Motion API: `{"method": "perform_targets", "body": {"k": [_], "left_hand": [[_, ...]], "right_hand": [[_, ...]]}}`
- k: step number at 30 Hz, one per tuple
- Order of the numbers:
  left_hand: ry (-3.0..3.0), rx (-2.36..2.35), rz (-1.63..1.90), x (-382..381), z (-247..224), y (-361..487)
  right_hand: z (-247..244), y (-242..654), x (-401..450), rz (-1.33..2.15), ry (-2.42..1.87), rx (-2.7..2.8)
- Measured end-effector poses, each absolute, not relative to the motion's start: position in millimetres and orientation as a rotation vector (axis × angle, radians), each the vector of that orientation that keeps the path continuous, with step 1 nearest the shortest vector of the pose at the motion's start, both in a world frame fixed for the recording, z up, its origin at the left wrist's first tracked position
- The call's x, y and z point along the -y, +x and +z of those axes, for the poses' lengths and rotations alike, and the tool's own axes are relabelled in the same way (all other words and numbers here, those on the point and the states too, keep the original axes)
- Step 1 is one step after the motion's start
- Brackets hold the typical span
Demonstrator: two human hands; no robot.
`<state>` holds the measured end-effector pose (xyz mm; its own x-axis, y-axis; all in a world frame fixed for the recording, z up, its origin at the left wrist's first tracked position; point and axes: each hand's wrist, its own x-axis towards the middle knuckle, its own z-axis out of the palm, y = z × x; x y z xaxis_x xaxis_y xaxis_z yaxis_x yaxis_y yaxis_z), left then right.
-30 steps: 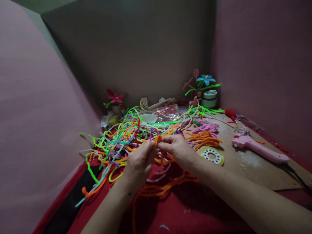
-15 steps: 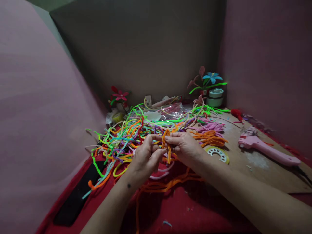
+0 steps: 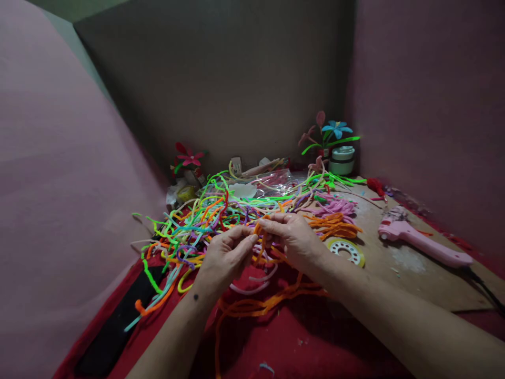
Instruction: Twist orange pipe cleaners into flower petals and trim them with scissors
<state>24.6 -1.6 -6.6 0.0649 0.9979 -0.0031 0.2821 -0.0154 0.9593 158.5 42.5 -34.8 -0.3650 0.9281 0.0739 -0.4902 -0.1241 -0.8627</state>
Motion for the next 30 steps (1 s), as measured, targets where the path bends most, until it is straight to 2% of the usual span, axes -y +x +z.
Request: {"method": "perform_targets", "body": {"k": [9,14,22,30], "left_hand": [[1.38,-1.302,0.972,2,-3,20],[1.385,-1.327,1.088,-5,-7,14],[1.333,-1.335,1.183,-8,-9,11],[1.324,-1.306,1.246,-9,-9,15]], "right_hand": [[-35,157,-40,1.753,-0.599,0.907],[-31,156,-39,1.714,-0.598,1.106],[-30,153,-34,1.612,-0.863,1.448],[-35,146,-32,1.741,-0.659,1.2]]}}
